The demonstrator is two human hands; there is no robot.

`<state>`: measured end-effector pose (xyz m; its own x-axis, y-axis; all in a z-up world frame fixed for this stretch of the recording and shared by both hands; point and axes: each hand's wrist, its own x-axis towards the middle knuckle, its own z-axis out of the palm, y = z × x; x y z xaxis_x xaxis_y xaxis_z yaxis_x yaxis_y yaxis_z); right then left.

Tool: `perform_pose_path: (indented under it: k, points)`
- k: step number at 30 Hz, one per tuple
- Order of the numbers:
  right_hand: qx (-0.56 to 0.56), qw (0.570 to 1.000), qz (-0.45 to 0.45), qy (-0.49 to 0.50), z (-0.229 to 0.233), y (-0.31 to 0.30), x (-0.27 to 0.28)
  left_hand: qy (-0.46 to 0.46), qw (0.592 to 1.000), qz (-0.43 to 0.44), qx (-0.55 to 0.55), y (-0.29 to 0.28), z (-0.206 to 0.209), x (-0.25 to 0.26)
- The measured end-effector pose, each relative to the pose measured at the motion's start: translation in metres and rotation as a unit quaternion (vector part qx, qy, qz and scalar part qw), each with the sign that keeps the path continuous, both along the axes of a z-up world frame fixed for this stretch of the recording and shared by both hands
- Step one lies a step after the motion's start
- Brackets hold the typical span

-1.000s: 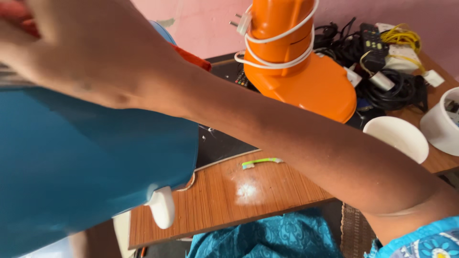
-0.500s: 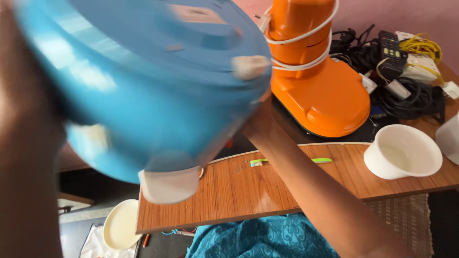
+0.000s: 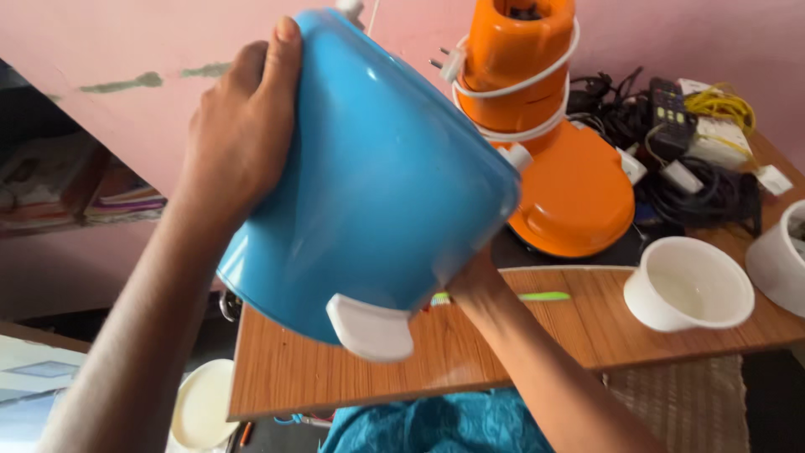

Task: The person cleans the exterior and interior of a blue plastic appliance using a green toothbrush and a red cloth. They scrub the bottom surface and vents, then wipe the appliance with the cloth before turning it over to clean the inside basin.

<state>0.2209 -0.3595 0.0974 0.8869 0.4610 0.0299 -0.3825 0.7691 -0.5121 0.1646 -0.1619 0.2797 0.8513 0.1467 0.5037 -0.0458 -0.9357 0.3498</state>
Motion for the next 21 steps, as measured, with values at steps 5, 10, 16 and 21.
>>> perform_pose_path:
  k: [5,10,16,21]
  points:
    - [-0.021,1.0,0.001,-0.002,0.0,-0.002,0.002,0.054,0.986,0.062,-0.147,-0.01,0.01,-0.006]
    - [-0.034,0.999,-0.019,-0.032,0.011,-0.018,0.014,-0.015,0.96,0.011,-0.281,-0.01,-0.002,-0.026]
    - [-0.037,0.997,-0.054,-0.047,0.018,-0.038,0.024,-0.098,0.887,-0.105,-0.438,0.002,-0.055,-0.041]
    - [-0.023,0.995,-0.079,-0.047,0.017,-0.038,0.021,-0.129,0.825,-0.168,-0.523,0.002,-0.091,-0.059]
